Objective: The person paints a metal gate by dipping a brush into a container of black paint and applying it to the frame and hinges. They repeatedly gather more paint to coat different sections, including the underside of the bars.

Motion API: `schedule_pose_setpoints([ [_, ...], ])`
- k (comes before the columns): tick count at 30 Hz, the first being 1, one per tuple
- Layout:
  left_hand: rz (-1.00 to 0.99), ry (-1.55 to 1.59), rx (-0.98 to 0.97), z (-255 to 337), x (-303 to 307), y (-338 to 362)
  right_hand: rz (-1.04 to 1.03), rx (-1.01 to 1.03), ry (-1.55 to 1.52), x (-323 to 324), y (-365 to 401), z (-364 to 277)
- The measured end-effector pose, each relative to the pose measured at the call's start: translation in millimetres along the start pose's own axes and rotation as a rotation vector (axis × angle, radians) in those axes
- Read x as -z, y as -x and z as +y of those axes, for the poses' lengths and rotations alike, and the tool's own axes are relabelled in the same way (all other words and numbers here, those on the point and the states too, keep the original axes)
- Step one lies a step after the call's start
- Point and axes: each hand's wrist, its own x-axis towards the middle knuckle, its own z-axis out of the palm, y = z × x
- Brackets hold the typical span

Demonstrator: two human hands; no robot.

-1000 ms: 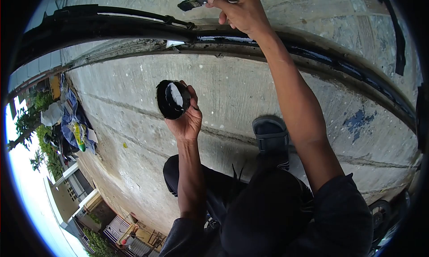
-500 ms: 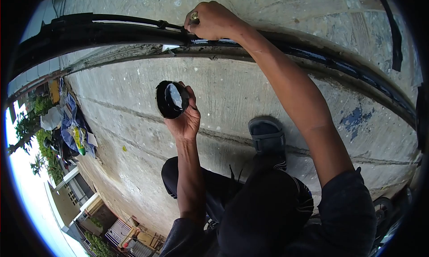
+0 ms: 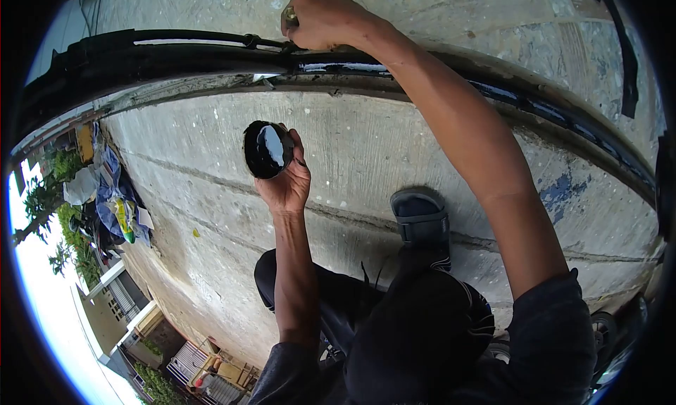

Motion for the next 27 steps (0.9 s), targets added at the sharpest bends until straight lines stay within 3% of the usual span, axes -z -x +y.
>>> schedule_pose_setpoints([
  [2,0.008,0.001,0.007,2.2,1.8,-4.7,-0.055,0.039,0.061,19.8,-9.5,-3.4],
  [5,0.034,0.0,-0.002,10.2,7.7,-11.0,-0.181,0.003,-0.092,52.8,-27.3,-7.5],
  [6,0.037,0.003,0.004,10.9,7.7,-13.1,-0.201,-0.053,-0.22,41.1,-38.5,-2.8],
  [10,0.111,0.011,-0.015,14.5,12.5,-18.3,-0.286,0.043,-0.215,20.3,-61.4,9.5],
  [13,0.161,0.042,0.0,15.9,14.4,-15.2,-0.339,0.017,-0.434,37.8,-66.1,18.2],
  [14,0.165,0.057,0.016,16.9,15.5,-14.7,-0.361,-0.036,-0.384,33.1,-78.8,22.0],
  [17,0.179,0.098,0.041,17.1,15.5,-11.6,-0.406,0.062,-0.452,25.1,-85.6,22.9],
  [20,0.198,0.134,0.028,19.2,13.1,-10.1,-0.345,0.015,-0.59,35.1,-88.3,20.2],
  [23,0.175,0.132,0.036,18.8,8.8,-11.4,-0.422,0.125,-0.52,61.0,-82.7,14.3],
  [24,0.152,0.14,0.035,18.2,9.6,-14.2,-0.454,-0.05,-0.447,60.2,-83.6,-0.4],
  [27,0.13,0.167,0.022,16.3,11.8,-12.8,-0.371,-0.15,-0.568,73.2,-79.5,-4.0],
])
